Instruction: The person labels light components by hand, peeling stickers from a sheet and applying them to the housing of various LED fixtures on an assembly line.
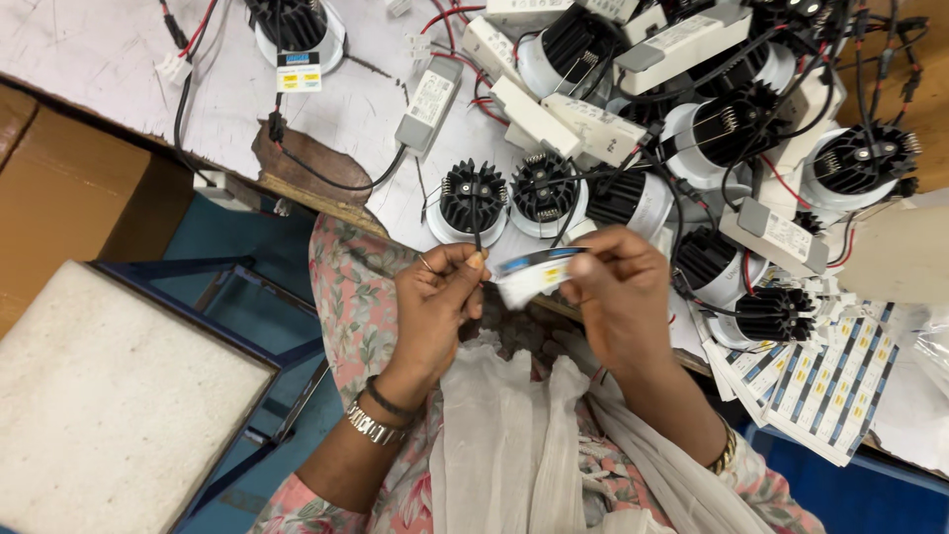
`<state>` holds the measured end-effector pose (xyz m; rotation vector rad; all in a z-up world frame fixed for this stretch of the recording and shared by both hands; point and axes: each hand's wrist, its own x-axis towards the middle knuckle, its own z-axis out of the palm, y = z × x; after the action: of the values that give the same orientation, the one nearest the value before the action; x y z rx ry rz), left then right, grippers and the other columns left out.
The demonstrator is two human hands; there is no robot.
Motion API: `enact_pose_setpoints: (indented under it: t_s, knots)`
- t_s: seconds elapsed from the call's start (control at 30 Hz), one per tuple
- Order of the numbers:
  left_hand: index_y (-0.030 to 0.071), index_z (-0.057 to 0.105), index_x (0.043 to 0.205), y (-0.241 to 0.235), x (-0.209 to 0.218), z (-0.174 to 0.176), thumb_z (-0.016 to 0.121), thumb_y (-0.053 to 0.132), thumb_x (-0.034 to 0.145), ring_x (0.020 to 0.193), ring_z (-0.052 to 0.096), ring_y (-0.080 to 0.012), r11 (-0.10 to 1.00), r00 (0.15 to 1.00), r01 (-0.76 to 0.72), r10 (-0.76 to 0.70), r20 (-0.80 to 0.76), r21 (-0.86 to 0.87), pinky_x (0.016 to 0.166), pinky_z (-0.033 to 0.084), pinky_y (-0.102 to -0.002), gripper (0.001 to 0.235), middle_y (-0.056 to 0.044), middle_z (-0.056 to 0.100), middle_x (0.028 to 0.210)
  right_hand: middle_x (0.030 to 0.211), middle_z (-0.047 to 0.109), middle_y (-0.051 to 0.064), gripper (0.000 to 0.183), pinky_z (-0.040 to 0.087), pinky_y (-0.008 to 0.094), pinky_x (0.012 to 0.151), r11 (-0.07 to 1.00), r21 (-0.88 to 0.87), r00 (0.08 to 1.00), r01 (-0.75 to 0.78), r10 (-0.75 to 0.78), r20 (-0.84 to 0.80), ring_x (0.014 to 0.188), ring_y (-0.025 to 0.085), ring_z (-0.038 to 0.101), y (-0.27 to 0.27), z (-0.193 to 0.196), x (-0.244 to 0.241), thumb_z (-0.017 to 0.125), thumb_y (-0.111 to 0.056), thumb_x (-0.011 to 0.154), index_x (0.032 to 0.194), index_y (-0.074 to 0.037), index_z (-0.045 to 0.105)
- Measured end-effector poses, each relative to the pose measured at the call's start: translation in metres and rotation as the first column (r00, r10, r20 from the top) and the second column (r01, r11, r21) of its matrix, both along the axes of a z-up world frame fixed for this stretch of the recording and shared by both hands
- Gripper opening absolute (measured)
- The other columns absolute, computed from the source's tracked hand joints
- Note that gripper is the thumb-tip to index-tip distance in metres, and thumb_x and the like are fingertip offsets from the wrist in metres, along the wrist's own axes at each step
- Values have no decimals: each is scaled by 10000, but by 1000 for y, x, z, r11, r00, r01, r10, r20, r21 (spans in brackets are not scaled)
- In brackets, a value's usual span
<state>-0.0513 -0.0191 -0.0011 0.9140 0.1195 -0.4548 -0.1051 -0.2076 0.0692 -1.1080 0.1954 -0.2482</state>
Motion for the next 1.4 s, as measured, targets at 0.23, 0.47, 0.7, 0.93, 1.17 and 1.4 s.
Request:
enact_pose_setpoints:
  t_s: [0.23,0.47,0.7,0.93,1.17,1.4]
  knots:
    - [-10,698,1018,4,-10,4,642,22,969,537,619,-80,997,996,-62,59,74,50,424,382,-196,81,-89,757,892,770,713,72,146,391,181,427,951,-300,962,-82,-3,-273,488,61,546,26,-3,26,788,-21,876,988,46,723]
    - [5,698,1017,6,-12,6,645,20,996,575,625,-79,987,986,-100,81,143,126,472,450,-205,60,-77,751,906,798,729,81,149,395,180,425,938,-336,954,-85,-20,-298,489,44,525,28,-10,25,796,-34,875,986,47,739]
    - [-16,706,1052,9,-17,6,695,39,987,649,674,-102,989,983,-98,79,163,109,531,503,-227,87,-78,736,865,811,742,69,157,387,172,430,928,-354,948,-114,-5,-318,498,31,513,31,-9,30,799,-52,873,992,34,745]
    - [-14,688,1089,12,-24,4,741,48,951,758,705,-101,992,981,-93,77,178,83,682,584,-246,160,-71,741,904,758,715,42,173,334,176,421,908,-384,936,-167,23,-353,486,17,464,30,-3,33,818,-71,866,990,27,749]
    - [-13,678,1086,12,-26,0,773,16,928,800,694,-89,995,977,-100,93,190,25,738,600,-251,187,-71,749,964,755,716,40,171,317,183,406,907,-375,930,-192,46,-365,471,19,454,31,-2,36,819,-71,859,983,20,746]
    - [-5,682,1086,9,-26,-2,773,35,939,790,682,-81,992,975,-123,122,186,-9,728,590,-241,178,-66,749,969,756,708,42,159,320,182,411,911,-364,932,-194,56,-357,479,25,468,30,-8,36,817,-57,861,980,16,741]
